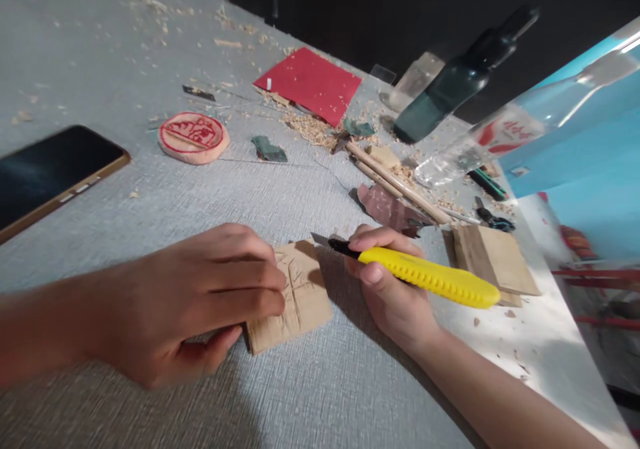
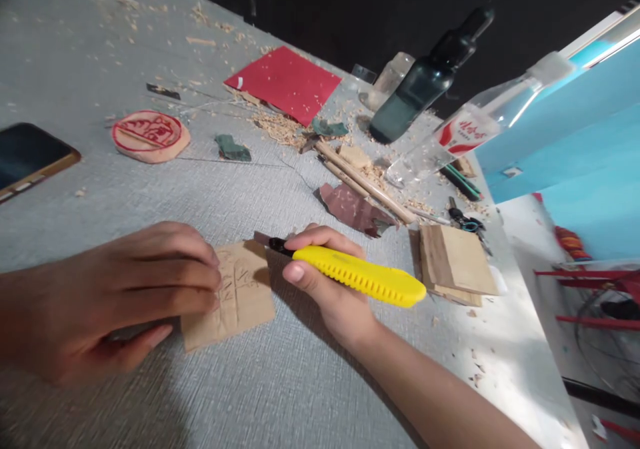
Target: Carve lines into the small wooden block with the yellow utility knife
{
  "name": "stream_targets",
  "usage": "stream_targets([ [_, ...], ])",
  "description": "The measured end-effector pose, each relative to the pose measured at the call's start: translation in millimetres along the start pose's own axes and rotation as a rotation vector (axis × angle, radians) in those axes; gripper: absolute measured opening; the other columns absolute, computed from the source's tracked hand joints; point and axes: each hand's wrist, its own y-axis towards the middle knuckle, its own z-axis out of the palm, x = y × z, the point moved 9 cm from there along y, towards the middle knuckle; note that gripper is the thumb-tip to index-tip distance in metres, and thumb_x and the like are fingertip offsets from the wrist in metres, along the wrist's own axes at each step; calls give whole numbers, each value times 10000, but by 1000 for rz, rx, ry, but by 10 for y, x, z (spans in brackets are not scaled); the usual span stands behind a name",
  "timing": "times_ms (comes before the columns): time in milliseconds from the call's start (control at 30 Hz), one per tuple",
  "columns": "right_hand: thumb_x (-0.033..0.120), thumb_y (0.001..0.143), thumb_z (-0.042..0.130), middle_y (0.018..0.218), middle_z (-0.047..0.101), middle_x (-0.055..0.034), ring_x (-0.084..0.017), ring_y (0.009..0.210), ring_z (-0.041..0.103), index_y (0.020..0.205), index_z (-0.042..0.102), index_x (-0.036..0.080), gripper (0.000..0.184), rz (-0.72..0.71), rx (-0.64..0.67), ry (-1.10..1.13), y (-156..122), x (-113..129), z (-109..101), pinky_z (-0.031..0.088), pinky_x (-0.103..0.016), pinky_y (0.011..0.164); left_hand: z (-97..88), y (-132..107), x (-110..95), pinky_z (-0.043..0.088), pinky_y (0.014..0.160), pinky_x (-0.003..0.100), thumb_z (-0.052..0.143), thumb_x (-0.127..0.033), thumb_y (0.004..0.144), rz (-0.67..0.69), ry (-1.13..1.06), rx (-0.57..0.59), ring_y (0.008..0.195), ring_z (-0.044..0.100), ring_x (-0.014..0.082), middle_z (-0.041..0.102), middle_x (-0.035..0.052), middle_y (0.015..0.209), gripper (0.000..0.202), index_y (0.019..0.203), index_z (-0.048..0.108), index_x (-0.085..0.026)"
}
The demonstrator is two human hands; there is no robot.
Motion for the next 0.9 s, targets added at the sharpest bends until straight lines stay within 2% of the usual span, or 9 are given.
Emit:
stream_targets([
  [133,465,855,882,796,663,-17,-128,648,537,941,841,239,246,6,10,45,5,23,21,444,-263,571,24,8,-16,548,1006,488,635,-212,924,29,61,27,1148,689,297,797,118,1240,327,1243,673,-155],
  [333,366,849,900,724,596,37,-107,581,448,939,722,254,230,111,-30,16,-32,-56,-6,350,-239,505,25,-11,-16,532,1011,481,690,-385,981,53,92,30,1192,692,310,783,138,1290,380,1274,684,-143],
  [433,314,828,927,749,607,36,-121,624,474,925,677,273,272,94,-43,-17,-54,-60,-35,374,-244,524,26,-18,-5,527,1042,471,677,-380,993,41,102,40,1222,695,297,782,134,1313,363,1277,690,-154],
  [533,312,816,949,834,657,16,-141,687,548,970,715,300,280,65,-56,-100,-59,-34,-61,454,-259,567,31,-22,1,537,1085,467,690,-385,985,30,89,42,1243,711,296,788,125,1316,388,1300,682,-159],
  [600,377,824,948,887,671,-1,-152,734,590,986,746,298,270,41,-73,-149,-42,1,-70,505,-273,610,41,-29,11,528,1143,460,706,-388,982,17,62,41,1288,708,297,788,109,1336,422,1343,667,-174],
  [667,515,869,890,869,644,-11,-149,706,581,951,760,276,284,11,-86,-134,-13,47,-51,515,-282,607,56,-41,23,507,1197,453,709,-373,980,5,28,38,1332,700,290,778,95,1377,458,1396,646,-192],
  [767,681,902,779,799,578,-16,-135,611,517,822,739,250,441,-30,-99,-52,30,112,2,471,-273,514,80,-59,29,478,1235,433,716,-363,969,6,13,46,1401,669,287,752,105,1434,515,1442,625,-182],
  [900,583,919,792,766,579,-13,-106,531,493,768,734,235,385,6,-60,15,46,106,78,390,-209,380,101,-59,14,423,1270,399,719,-382,967,28,57,84,1450,634,279,732,114,1468,517,1422,640,-150],
])
